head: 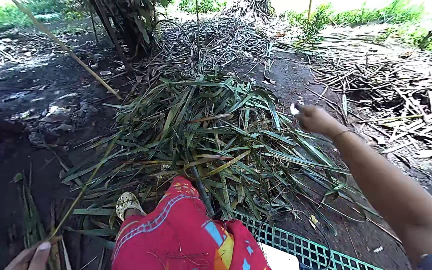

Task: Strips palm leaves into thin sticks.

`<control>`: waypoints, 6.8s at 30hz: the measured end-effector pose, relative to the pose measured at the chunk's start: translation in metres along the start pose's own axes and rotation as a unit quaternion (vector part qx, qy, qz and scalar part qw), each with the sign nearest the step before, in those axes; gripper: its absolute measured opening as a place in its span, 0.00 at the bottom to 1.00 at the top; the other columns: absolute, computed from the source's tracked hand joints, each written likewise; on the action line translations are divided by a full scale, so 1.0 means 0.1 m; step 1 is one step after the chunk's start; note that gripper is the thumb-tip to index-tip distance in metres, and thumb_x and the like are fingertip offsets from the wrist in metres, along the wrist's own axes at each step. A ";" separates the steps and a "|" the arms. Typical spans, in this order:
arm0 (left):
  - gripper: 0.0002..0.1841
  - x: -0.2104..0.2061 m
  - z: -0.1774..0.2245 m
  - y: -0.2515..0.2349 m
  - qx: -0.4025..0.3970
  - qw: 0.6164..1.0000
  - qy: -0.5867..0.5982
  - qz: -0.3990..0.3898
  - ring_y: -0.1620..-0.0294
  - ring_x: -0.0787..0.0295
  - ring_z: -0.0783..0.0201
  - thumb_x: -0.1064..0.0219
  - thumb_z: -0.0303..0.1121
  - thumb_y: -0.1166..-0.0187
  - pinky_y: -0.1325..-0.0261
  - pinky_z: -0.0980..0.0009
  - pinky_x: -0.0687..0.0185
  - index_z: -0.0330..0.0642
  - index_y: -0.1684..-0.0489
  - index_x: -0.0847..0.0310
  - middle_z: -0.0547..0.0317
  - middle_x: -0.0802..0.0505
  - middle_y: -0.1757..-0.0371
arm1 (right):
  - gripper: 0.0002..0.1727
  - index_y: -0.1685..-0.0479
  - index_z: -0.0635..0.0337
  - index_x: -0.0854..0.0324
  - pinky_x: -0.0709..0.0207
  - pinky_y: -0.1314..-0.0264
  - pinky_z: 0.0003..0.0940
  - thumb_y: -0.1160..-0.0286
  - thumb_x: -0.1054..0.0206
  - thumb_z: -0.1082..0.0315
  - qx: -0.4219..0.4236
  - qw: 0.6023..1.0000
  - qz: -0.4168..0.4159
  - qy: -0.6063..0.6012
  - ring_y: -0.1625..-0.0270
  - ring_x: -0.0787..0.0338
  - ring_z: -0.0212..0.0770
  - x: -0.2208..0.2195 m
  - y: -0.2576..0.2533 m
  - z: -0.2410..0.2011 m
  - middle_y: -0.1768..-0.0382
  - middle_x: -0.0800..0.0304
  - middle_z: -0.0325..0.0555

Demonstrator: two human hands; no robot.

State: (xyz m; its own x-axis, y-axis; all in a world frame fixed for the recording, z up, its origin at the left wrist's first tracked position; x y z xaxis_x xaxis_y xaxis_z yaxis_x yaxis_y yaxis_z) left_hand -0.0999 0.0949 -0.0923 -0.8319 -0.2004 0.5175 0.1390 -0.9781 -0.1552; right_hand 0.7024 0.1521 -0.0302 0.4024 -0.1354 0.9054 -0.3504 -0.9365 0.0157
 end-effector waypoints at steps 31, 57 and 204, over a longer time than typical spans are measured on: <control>0.14 -2.08 2.39 0.51 -0.126 0.951 0.254 -0.121 0.76 0.32 0.93 0.48 0.32 0.12 0.73 0.93 0.38 0.48 0.68 0.17 0.85 0.21 0.76 | 0.16 0.41 0.54 0.13 0.30 0.72 0.11 0.14 0.41 0.59 0.328 0.718 -0.135 -0.598 0.75 0.25 0.12 -1.10 1.75 -2.73 0.76 0.19 0.17; 0.27 -1.52 1.88 0.47 -0.172 0.963 -0.155 -0.139 0.66 0.11 0.59 0.52 0.55 0.11 0.63 0.50 0.19 0.43 0.51 0.12 0.57 0.08 0.65 | 0.23 0.26 0.49 0.22 0.30 0.80 0.17 0.15 0.43 0.54 0.212 0.701 -0.093 -0.675 0.87 0.30 0.21 -0.81 1.06 -2.23 0.89 0.29 0.24; 0.06 -1.06 2.03 1.27 -0.475 0.858 0.159 0.109 0.35 0.12 0.68 0.39 0.26 0.14 0.30 0.72 0.16 0.46 0.48 0.20 0.68 0.09 0.40 | 0.21 0.34 0.45 0.15 0.30 0.75 0.14 0.18 0.36 0.47 0.246 0.533 -0.450 -0.674 0.79 0.25 0.16 -1.45 2.00 -3.33 0.81 0.22 0.18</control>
State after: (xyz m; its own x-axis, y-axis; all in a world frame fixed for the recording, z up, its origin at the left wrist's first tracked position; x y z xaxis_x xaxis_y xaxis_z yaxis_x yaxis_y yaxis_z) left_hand 0.1150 -0.0196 0.0041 -0.9676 -0.1984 0.1562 -0.0654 -0.4006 -0.9139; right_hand 0.2921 0.0921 -0.0170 0.5784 0.6402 -0.5056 0.6268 -0.7454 -0.2267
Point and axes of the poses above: each hand's wrist, its own y-axis away from the middle knuckle, its own x-axis out of the back of the hand, z = x × y, the point moved 9 cm from there along -y, towards the middle knuckle
